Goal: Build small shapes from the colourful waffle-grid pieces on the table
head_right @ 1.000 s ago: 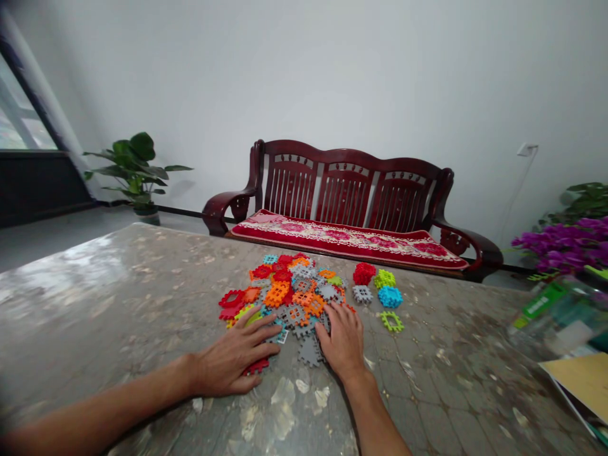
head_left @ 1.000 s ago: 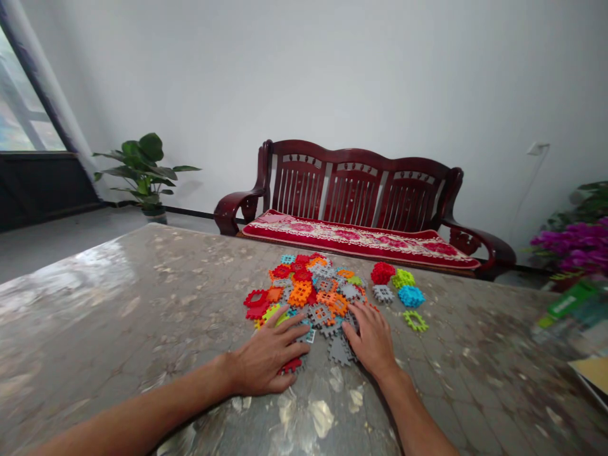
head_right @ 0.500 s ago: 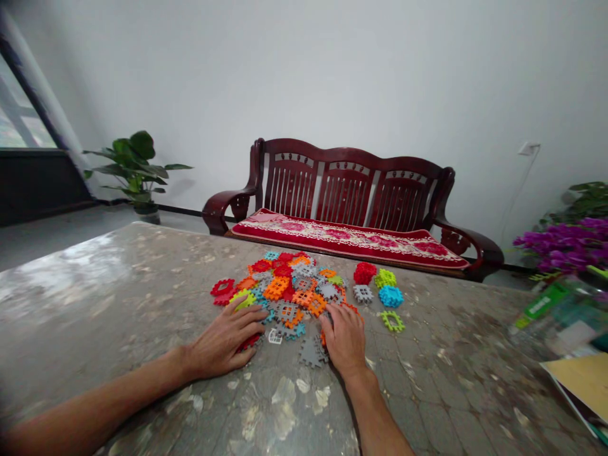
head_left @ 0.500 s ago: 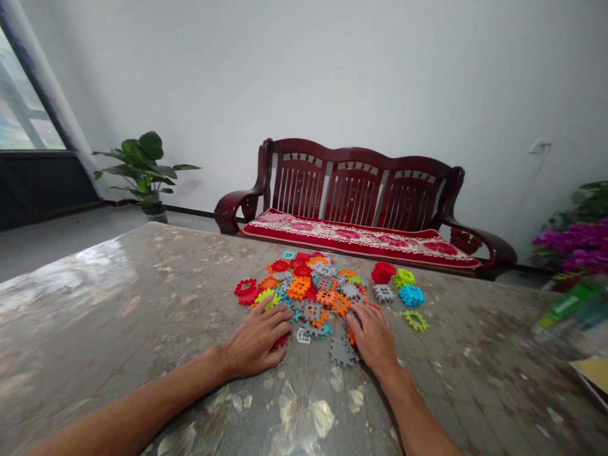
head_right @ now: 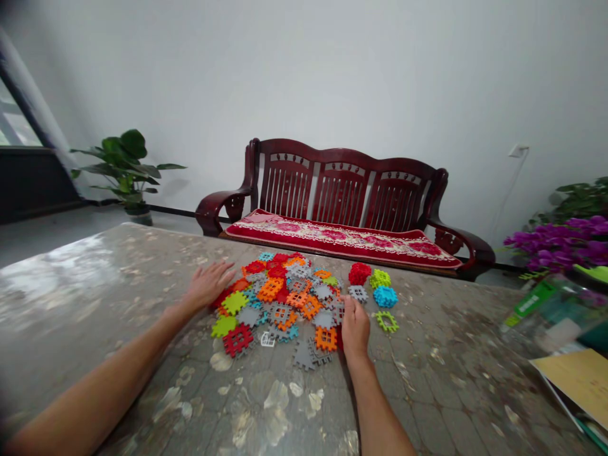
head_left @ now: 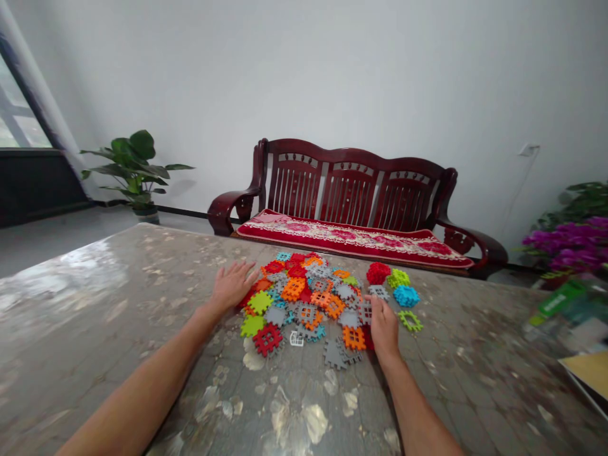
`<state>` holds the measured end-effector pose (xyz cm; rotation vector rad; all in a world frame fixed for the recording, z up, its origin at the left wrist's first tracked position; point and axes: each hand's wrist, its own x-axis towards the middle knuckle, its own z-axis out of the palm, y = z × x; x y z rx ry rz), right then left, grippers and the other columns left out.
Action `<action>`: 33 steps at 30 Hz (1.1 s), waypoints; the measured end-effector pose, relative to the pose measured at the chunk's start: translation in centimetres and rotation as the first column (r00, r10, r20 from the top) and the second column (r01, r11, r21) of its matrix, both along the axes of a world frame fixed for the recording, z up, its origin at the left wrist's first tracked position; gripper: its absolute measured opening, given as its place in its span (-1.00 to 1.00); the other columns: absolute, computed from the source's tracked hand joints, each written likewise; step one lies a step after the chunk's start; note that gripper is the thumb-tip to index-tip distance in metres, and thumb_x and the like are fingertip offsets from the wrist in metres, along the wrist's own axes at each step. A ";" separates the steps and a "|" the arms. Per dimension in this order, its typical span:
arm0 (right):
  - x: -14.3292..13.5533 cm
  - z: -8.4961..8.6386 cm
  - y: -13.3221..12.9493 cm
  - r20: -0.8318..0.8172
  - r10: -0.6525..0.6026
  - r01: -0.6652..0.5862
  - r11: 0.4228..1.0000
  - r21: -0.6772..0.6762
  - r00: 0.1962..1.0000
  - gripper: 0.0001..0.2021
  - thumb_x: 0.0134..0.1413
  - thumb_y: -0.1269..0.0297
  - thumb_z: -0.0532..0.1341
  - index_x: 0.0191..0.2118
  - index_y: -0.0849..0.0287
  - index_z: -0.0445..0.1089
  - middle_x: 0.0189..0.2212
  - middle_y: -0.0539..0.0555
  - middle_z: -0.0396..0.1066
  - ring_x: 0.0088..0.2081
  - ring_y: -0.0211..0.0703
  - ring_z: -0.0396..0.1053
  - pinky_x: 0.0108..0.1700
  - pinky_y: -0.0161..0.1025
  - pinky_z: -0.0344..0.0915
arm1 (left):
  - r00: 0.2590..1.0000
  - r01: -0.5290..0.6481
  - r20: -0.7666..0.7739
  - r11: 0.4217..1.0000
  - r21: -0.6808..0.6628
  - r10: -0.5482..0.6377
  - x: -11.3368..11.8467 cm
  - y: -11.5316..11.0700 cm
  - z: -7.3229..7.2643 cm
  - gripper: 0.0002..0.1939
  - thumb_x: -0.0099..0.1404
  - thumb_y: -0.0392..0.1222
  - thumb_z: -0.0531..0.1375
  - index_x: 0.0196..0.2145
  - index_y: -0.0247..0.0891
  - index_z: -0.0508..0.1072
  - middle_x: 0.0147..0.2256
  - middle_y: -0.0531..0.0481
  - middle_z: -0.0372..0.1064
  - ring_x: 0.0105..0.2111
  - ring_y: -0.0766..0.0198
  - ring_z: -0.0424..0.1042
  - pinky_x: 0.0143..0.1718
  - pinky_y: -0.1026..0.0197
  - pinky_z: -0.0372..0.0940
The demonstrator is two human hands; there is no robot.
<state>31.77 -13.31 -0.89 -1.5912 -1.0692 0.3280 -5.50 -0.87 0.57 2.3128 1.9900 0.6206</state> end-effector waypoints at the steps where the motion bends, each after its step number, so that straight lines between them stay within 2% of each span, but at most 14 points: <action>1: -0.1 -0.1 0.1 -0.066 0.030 -0.029 0.999 0.028 0.997 -0.31 0.08 -0.36 -0.01 -0.24 0.20 0.55 -0.25 0.23 0.58 -0.17 0.08 0.48 -0.11 -0.12 0.34 | 1.000 0.019 0.009 0.998 -0.065 -0.018 -0.5 0.7 -0.7 -0.48 0.43 0.05 -0.09 0.20 -0.13 0.38 0.28 -0.16 0.24 0.30 -0.05 0.16 0.29 -0.26 -0.05; 3: -0.3 -0.3 0.3 -0.191 0.108 -0.099 0.993 0.056 0.976 -0.33 0.04 -0.35 0.06 -0.21 0.20 0.54 -0.26 0.21 0.59 -0.18 0.09 0.50 -0.14 -0.11 0.37 | 0.997 0.066 0.051 0.988 -0.137 -0.059 -1.0 1.6 -1.9 -0.45 0.42 0.04 -0.12 0.22 -0.17 0.37 0.26 -0.14 0.27 0.29 -0.02 0.19 0.30 -0.19 -0.01; 6: -0.5 -0.6 0.6 -0.317 0.176 -0.158 0.984 0.083 0.932 -0.38 0.06 -0.30 0.08 -0.15 0.20 0.51 -0.27 0.20 0.59 -0.21 0.07 0.51 -0.14 -0.08 0.40 | 0.978 0.161 0.149 0.982 -0.102 -0.145 -0.5 1.9 -2.9 -0.41 0.41 0.06 -0.14 0.22 -0.18 0.37 0.26 -0.10 0.29 0.29 0.02 0.19 0.32 -0.10 -0.01; 10: 0.1 -1.2 0.8 -0.220 0.033 -0.008 0.994 0.114 0.975 -0.43 0.10 -0.21 0.04 -0.17 0.21 0.49 -0.16 0.25 0.56 -0.09 0.08 0.48 0.00 -0.04 0.35 | 0.920 0.302 0.287 0.950 -0.083 -0.267 1.2 1.4 -2.5 -0.39 0.37 0.12 -0.11 0.16 -0.20 0.44 0.21 -0.07 0.35 0.24 0.07 0.27 0.31 0.00 0.05; 13: 0.4 -1.5 0.5 -0.109 -0.044 0.052 0.996 0.077 0.993 -0.44 0.12 -0.17 0.00 -0.19 0.20 0.51 -0.13 0.25 0.56 -0.05 0.10 0.45 0.06 -0.03 0.29 | 0.880 0.327 0.395 0.939 -0.104 -0.263 2.0 1.2 -1.9 -0.34 0.34 0.18 -0.11 0.16 -0.26 0.44 0.21 -0.13 0.36 0.21 0.04 0.31 0.30 0.01 0.07; 17: -0.3 -1.6 0.0 -0.074 0.050 -0.047 0.998 0.048 0.996 -0.48 0.12 -0.15 0.01 -0.19 0.15 0.53 -0.16 0.19 0.57 -0.06 0.07 0.45 0.05 -0.06 0.28 | 0.833 0.270 0.525 0.957 -0.110 -0.174 2.6 1.1 -1.7 -0.30 0.33 0.19 -0.12 0.14 -0.32 0.44 0.20 -0.18 0.36 0.21 0.02 0.31 0.30 0.02 0.07; 20: -0.6 -1.7 -0.2 -0.115 0.120 -0.110 0.990 0.087 0.986 -0.51 0.13 -0.13 0.05 -0.17 0.14 0.53 -0.14 0.16 0.57 -0.04 0.04 0.45 0.05 -0.09 0.29 | 0.794 0.137 0.604 0.988 -0.068 -0.069 2.4 1.0 -2.1 -0.35 0.32 0.13 -0.10 0.11 -0.31 0.46 0.16 -0.17 0.41 0.19 0.02 0.34 0.28 0.01 0.11; 23: -0.3 -2.1 -0.2 -0.187 0.102 -0.076 0.987 0.138 0.977 -0.50 0.13 -0.14 0.07 -0.16 0.17 0.53 -0.11 0.18 0.56 -0.03 0.05 0.45 0.07 -0.07 0.29 | 0.732 -0.013 0.681 0.999 -0.033 0.032 1.9 0.8 -2.7 -0.39 0.31 0.07 -0.08 0.08 -0.35 0.47 0.09 -0.22 0.47 0.13 0.02 0.40 0.24 0.00 0.17; 27: 0.3 -2.6 0.0 -0.234 0.065 -0.029 0.987 0.157 0.970 -0.50 0.12 -0.15 0.09 -0.16 0.18 0.53 -0.10 0.19 0.55 -0.01 0.06 0.44 0.12 -0.03 0.27 | 0.666 -0.040 0.746 0.999 0.016 0.015 1.3 0.7 -3.4 -0.43 0.31 0.06 -0.08 0.03 -0.33 0.48 0.02 -0.23 0.52 0.08 0.06 0.45 0.20 0.01 0.23; 29: 0.3 -2.7 0.1 -0.259 0.085 -0.048 0.988 0.145 0.962 -0.51 0.12 -0.15 0.09 -0.18 0.18 0.53 -0.12 0.19 0.56 -0.04 0.05 0.46 0.09 -0.04 0.30 | 0.682 -0.043 0.731 0.999 0.008 0.024 1.4 0.6 -3.4 -0.44 0.31 0.05 -0.07 0.01 -0.32 0.50 0.01 -0.22 0.52 0.06 0.07 0.46 0.18 0.03 0.24; 33: 0.0 -2.6 0.1 -0.310 0.104 -0.067 0.990 0.128 0.945 -0.50 0.13 -0.16 0.07 -0.19 0.18 0.51 -0.20 0.18 0.59 -0.11 0.03 0.51 0.01 -0.06 0.37 | 0.780 0.014 0.625 0.999 -0.045 0.018 2.0 0.4 -2.4 -0.48 0.33 0.01 -0.07 0.02 -0.28 0.51 0.02 -0.16 0.53 0.03 0.09 0.47 0.15 0.07 0.26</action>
